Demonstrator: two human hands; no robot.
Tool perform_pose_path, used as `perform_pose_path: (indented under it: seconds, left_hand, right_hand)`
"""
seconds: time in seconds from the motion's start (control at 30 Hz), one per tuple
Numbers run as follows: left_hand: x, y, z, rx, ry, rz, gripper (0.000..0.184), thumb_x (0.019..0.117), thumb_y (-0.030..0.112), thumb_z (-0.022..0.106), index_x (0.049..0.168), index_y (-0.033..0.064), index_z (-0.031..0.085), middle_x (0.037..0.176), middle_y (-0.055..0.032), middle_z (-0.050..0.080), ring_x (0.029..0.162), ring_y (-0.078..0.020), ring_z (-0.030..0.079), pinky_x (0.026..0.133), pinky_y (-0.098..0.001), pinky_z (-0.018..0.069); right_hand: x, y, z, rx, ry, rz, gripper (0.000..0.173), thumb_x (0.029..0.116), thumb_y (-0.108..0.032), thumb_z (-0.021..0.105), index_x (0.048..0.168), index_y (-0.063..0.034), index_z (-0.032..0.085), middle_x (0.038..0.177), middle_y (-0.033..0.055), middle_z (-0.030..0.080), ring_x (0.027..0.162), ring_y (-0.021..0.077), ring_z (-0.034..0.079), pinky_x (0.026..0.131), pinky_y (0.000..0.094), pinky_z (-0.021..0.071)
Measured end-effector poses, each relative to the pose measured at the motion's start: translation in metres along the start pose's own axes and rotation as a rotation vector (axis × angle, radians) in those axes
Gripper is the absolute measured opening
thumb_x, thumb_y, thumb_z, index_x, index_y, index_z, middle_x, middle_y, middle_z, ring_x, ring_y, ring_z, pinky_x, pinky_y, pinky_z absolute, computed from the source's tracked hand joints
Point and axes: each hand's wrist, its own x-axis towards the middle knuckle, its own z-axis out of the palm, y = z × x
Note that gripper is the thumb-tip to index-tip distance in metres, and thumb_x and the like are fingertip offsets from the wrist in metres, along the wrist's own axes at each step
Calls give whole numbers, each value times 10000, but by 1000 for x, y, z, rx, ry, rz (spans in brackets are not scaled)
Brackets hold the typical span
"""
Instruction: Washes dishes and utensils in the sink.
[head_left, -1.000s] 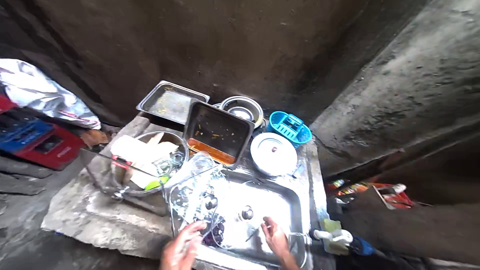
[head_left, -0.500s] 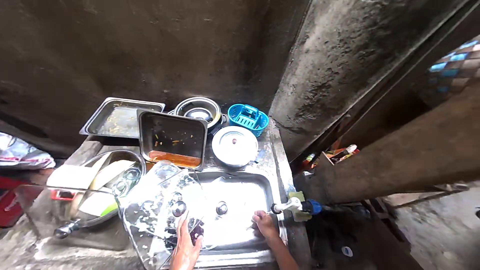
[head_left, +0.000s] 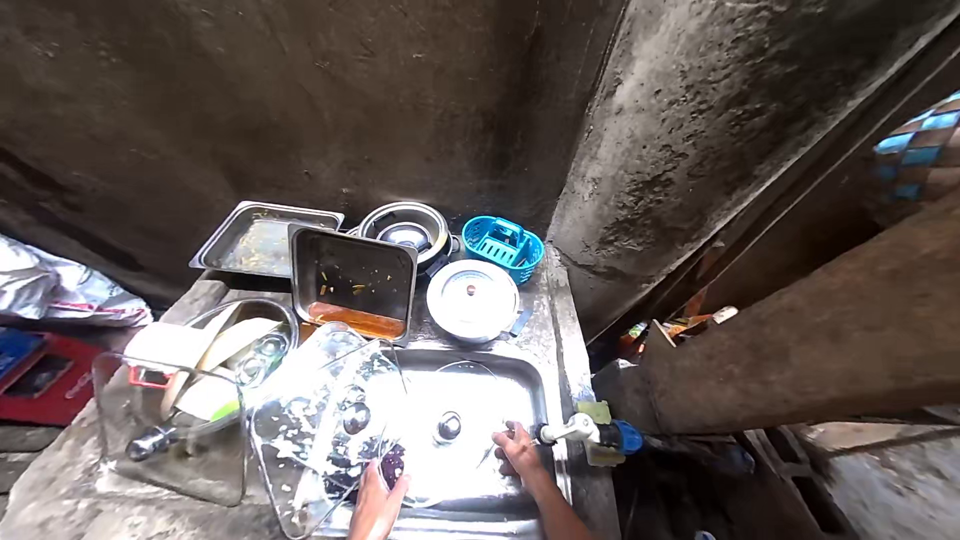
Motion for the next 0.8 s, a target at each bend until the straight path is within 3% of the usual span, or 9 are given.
perform_pose_path:
  seconds: [0.1, 0.2, 0.27, 0.33, 0.4, 0.53, 0.63, 0.7, 0.8]
  left_hand:
    - [6, -3, -8, 41, -77, -56, 901, 967, 397, 653, 1587, -59, 184, 1531, -318, 411, 1402, -435, 454, 1154, -586, 364]
    - [34, -2, 5, -248, -44, -129, 699, 990, 324, 663, 1503, -44, 363, 1439, -297, 494, 1316, -390, 518, 1093, -555, 430]
    - [43, 0, 17, -525, 18, -131, 416, 1032, 216, 615, 1329, -55, 511, 1089, -218, 633, 919, -270, 647, 802, -434, 558]
    - [43, 2, 17, -836, -48, -110, 264, 1087, 178, 489, 1236, -35, 535, 949, -145, 664, 757, -210, 680, 675, -365, 594]
    - [38, 4, 9, -957, -134, -61, 239, 1105, 166, 421, 1228, -12, 523, 986, -134, 693, 782, -210, 711, 685, -354, 610]
    - [45, 11, -16, -885, -151, 5, 281, 1110, 189, 399, 1186, -13, 579, 961, -121, 718, 763, -195, 713, 668, -327, 605]
    - [56, 20, -24, -857, -176, -88, 338, 1124, 244, 366, 1109, 0, 600, 850, -97, 716, 670, -165, 685, 577, -292, 570]
    - [63, 24, -19, -859, -216, -141, 346, 1124, 275, 371, 1093, 11, 591, 797, -92, 695, 635, -169, 674, 542, -292, 558]
    - [70, 35, 1, -759, -199, -136, 348, 1112, 307, 420, 1135, 19, 614, 759, -61, 642, 598, -148, 620, 527, -292, 530]
  right_hand:
    - [4, 4, -1, 44, 10, 14, 641, 1002, -309, 662, 1543, -97, 390, 1279, 197, 647, 957, 318, 707, 751, 487, 592]
    - [9, 5, -2, 50, 28, 27, 630, 994, -311, 675, 1530, -106, 415, 1226, 202, 664, 920, 313, 711, 739, 482, 593]
    - [10, 5, -5, 71, 38, 35, 611, 998, -331, 673, 1515, -113, 432, 1225, 209, 669, 925, 313, 716, 751, 475, 595]
    - [10, 8, -8, 86, 34, 31, 607, 1004, -381, 659, 1506, -120, 438, 1234, 212, 664, 932, 319, 714, 757, 479, 593]
    - [10, 13, -9, 92, 36, 19, 593, 1011, -438, 631, 1487, -125, 466, 1224, 215, 669, 922, 331, 713, 751, 491, 592]
    - [13, 17, -11, 165, 106, -24, 565, 1010, -492, 610, 1429, -120, 532, 1156, 216, 692, 921, 350, 714, 761, 527, 596]
    - [3, 7, -17, 452, 87, -87, 418, 1079, -357, 522, 1367, -55, 546, 1065, 185, 697, 814, 284, 707, 681, 441, 600]
    - [-14, -3, -26, 720, 42, -116, 367, 1108, -269, 443, 1364, -20, 527, 1076, 209, 679, 824, 317, 709, 665, 453, 611]
    - [-58, -27, -42, 853, -18, -83, 371, 1125, -293, 318, 1267, -27, 535, 991, 206, 720, 810, 339, 733, 609, 437, 597]
